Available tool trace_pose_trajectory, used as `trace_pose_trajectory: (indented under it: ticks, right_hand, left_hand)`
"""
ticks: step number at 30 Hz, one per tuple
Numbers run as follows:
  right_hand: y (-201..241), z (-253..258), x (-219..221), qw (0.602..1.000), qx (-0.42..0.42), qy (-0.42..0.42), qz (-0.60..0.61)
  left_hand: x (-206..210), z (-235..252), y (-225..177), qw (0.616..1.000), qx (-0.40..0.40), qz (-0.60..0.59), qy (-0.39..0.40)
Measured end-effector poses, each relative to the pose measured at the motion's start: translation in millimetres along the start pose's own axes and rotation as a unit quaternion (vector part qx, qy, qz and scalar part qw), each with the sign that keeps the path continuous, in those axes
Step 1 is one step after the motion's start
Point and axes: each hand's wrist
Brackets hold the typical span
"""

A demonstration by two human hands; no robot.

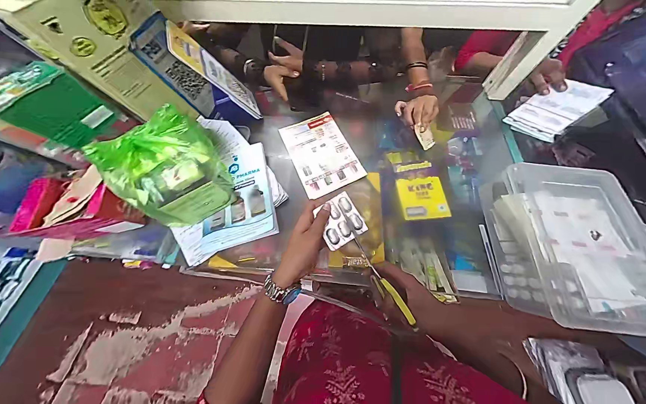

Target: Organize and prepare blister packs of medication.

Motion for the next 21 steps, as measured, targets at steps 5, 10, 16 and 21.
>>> trace_pose_trajectory:
  ticks: [5,10,16,21]
  right_hand:
    - [2.7,1.7,2.5,1.0,-0.008,-0.001,0.004]
    - [6.0,-0.6,3.5,0.999,-0.033,-0.021,-0.025]
    - [10.4,-1.1,6.1,0.999,-0.012,-0.047,-0.005]
    - [7.2,1.9,7.1,0.998,-0.022,-0.053,0.0]
  left_hand:
    - [-5.8,5.4,-6.0,1.0,-0.002,-0.01,0.017]
    - [-1.3,10.8,-2.2,0.999,0.035,0.01,0.004]
    - [4.6,10.3,-9.4,0.999,0.037,0.016,0.013]
    - [-0.3,14.2,-12.2,0.998,0.012,0.007,0.053]
Point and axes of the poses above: each hand's wrist, its own z-axis towards the middle knuckle, its own x-axis out of the palm, y = z × x, and after that the axes turned 7 degrees about -y, right-handed
